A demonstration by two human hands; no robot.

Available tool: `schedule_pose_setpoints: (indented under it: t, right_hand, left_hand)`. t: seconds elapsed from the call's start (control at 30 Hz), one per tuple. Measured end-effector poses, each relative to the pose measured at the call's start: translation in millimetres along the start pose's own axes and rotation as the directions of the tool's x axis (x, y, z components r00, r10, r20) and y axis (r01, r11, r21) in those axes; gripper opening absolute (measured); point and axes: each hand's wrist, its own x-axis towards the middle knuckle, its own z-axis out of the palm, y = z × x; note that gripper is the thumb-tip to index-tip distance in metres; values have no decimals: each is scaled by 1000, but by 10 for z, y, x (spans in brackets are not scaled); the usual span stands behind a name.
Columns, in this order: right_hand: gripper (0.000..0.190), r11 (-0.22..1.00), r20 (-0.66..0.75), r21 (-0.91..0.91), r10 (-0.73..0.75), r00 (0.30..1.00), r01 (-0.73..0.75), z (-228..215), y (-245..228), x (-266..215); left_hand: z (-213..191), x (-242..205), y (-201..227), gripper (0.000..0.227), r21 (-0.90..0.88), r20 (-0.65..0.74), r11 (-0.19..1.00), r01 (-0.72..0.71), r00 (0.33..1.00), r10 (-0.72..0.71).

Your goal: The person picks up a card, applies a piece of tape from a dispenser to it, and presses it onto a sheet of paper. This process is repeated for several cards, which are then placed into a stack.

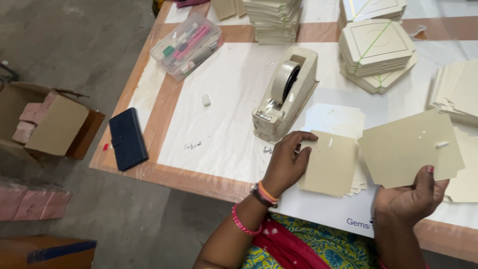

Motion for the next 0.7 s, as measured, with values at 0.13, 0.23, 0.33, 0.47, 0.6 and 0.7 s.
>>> schedule_pose_setpoints:
  t: [0.13, 0.23, 0.33, 0.47, 0.6, 0.7]
  right_hand:
    - [46, 997, -39, 62, 44, 998, -42, -5, -32, 12]
    - [51, 994, -88, 77, 79, 993, -72, 26, -34, 28]
    - [51, 992, -104, 74, 105, 989, -98, 32, -48, 7]
    - [50, 992, -99, 67, 113, 989, -106, -8, -29, -11]
    - [46, 988, -111, 57, 149, 983, -143, 54, -51, -31]
    - [44, 984, -126, 54, 173, 977, -168, 185, -66, 6]
  left_hand:
    - [211, 81, 29, 39, 420, -40, 882, -215, 966, 255]
    - [271, 91, 113, 56, 571, 113, 770, -287, 956, 272]
    - [407, 9, 12, 83, 633, 276, 701, -328, 942, 191]
    - [500, -82, -82, 102, 676, 348, 650, -348, 928, 135]
    - [542, -136, -179, 105, 710, 372, 601, -367, 920, 122]
    - [526, -112, -221, 103, 705, 368, 592, -390, 915, 165]
